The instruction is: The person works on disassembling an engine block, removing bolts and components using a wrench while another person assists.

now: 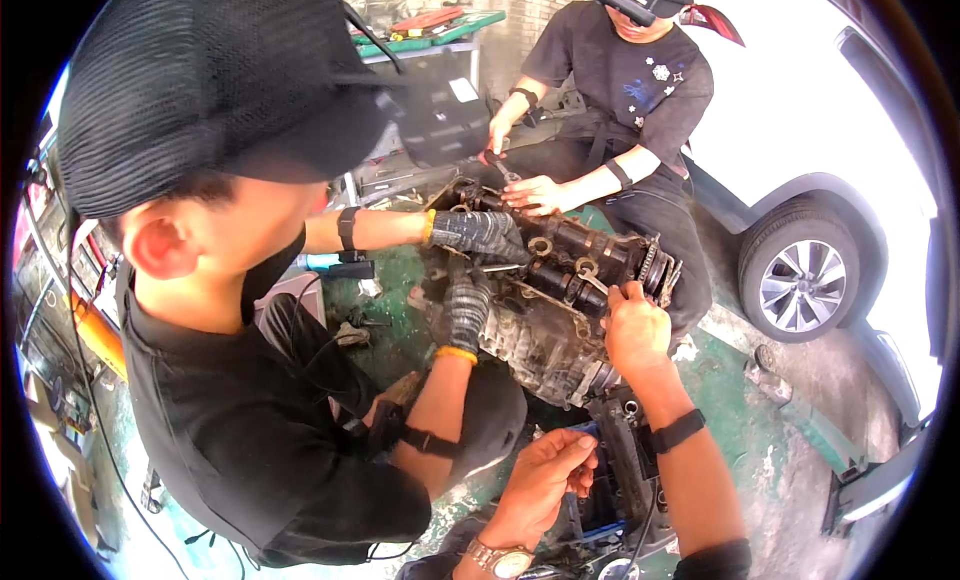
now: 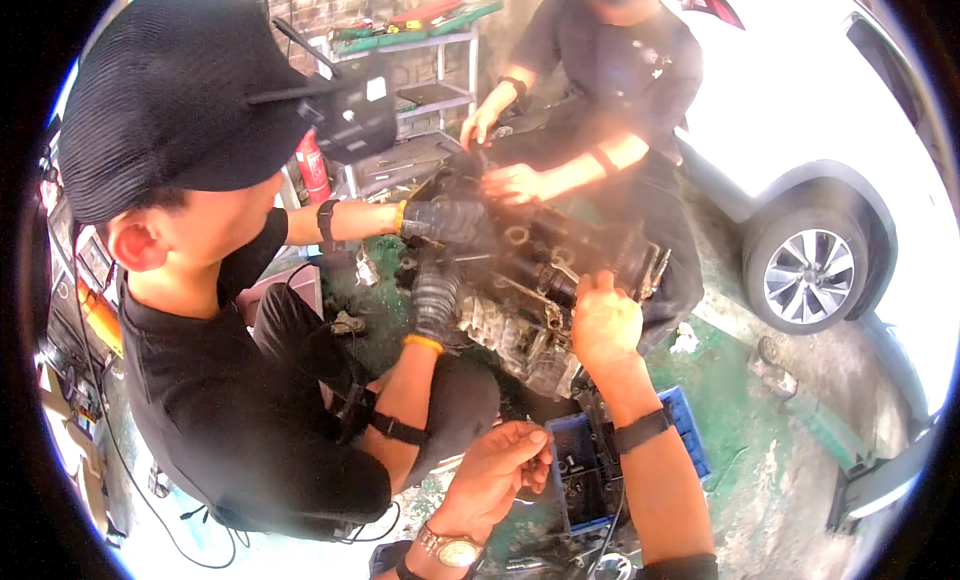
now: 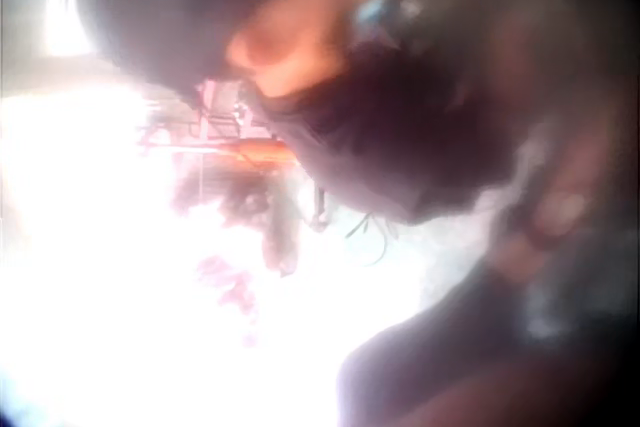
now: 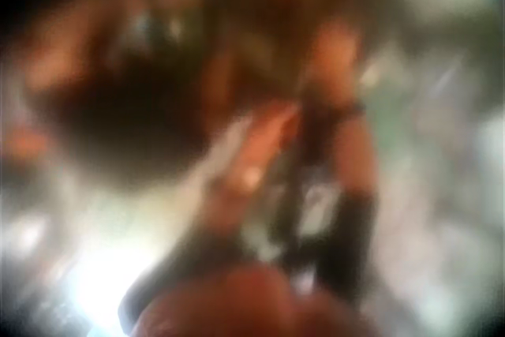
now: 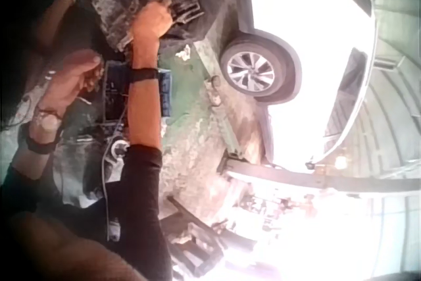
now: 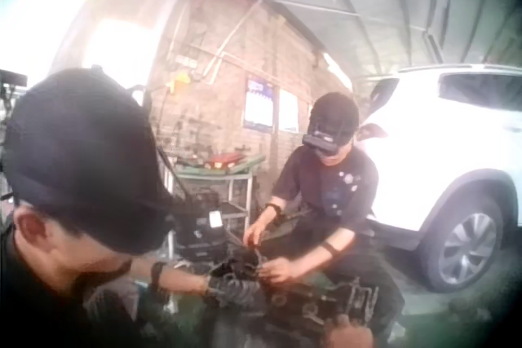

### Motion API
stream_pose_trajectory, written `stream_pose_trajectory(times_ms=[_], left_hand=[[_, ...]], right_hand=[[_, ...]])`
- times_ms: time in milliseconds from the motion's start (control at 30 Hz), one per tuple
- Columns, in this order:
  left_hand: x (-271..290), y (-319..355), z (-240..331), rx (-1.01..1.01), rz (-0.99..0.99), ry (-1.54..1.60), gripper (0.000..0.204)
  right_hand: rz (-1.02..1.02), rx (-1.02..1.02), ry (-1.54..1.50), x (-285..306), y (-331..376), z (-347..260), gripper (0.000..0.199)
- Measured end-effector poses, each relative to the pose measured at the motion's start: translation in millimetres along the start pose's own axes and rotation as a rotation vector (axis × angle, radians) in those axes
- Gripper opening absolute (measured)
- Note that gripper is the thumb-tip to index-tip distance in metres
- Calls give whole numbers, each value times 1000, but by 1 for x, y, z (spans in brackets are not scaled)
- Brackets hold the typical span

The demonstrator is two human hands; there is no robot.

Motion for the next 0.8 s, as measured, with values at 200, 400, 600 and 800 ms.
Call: stream_pose_trajectory(times_ms=[200,400,600,800], left_hand=[[0,0,6,-11,-2,15,18],[-2,-2,5,-20,-9,13,19],[-1,-5,1,1,10,11,19],[-2,-2,3,-4,-5,21,19]], right_hand=[[-116,-24,59,-4,-1,-6,22],[-132,-8,92,-7,0,-12,23],[-138,-17,72,-12,2,-12,17],[-140,-46,78,6,-13,2,10]])
Point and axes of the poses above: each hand's wrist, its own y-axis away from the middle knuckle, its own x-axis out of the back of the hand, z = x × y, the point moved 10 cm from there along -y, towards the middle knuckle, and after that the axes turned 15 degrees about z, right-handed, at the moved point
